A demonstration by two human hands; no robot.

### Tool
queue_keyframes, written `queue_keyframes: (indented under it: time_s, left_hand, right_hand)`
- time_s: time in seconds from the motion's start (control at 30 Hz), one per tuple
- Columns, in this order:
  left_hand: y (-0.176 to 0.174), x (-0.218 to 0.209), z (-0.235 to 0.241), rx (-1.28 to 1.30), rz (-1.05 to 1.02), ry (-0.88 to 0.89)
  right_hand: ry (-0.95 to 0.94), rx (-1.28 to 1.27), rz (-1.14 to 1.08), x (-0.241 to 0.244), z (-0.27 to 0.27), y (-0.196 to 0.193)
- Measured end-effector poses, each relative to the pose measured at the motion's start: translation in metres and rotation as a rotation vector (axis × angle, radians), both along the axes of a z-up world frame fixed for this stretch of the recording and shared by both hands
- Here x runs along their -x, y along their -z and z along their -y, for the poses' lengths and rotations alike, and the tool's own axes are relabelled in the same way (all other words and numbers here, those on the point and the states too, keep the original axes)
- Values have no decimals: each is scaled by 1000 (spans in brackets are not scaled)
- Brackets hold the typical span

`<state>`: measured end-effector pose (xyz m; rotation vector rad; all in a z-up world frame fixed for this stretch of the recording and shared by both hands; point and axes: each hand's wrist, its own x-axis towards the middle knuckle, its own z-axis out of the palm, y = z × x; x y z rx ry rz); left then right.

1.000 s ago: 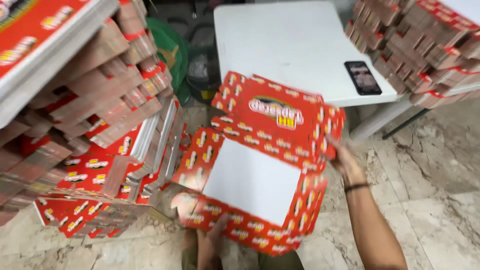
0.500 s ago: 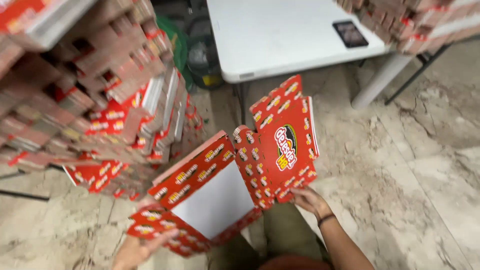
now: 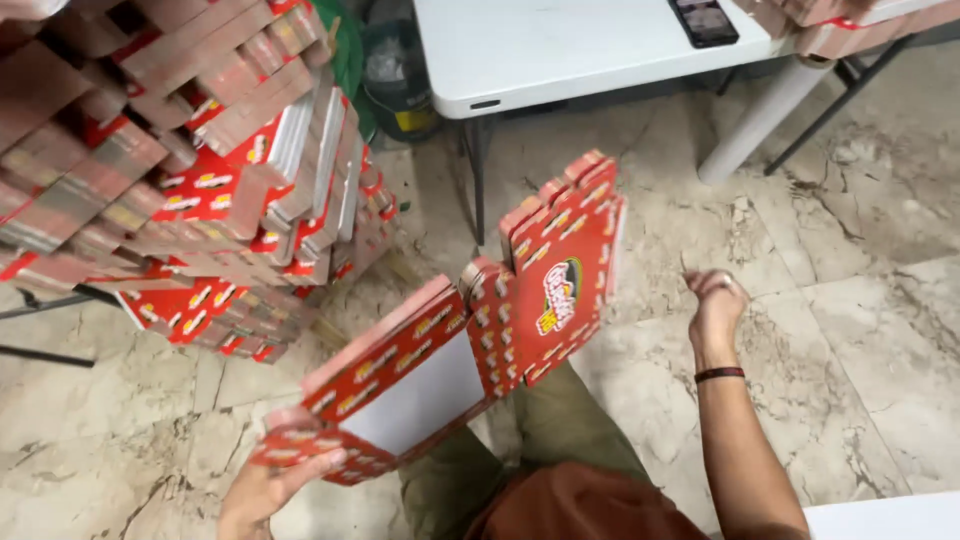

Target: Stacking flat-folded cardboard boxes onto a pile

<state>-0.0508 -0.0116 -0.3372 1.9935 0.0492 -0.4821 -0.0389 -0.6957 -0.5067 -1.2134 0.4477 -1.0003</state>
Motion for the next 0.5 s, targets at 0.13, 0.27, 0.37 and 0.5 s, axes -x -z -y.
queue_keyframes:
  time_s: [0.13, 0.27, 0.37, 0.5]
  left_hand:
    - [-65, 7, 41, -67, -512, -320]
    - [-47, 16, 24, -114, -169, -118]
    - [-55, 12, 33, -232, -287, -153]
    - [-58, 31, 43, -14, -166, -314]
  right_hand:
    - [-150, 32, -32, -25, -51, -126]
    - [-849, 227, 31, -70, -71, -160]
    - [-998, 231, -28, -100, -73, -157]
    - [-1137, 159, -98, -92, -61, -128]
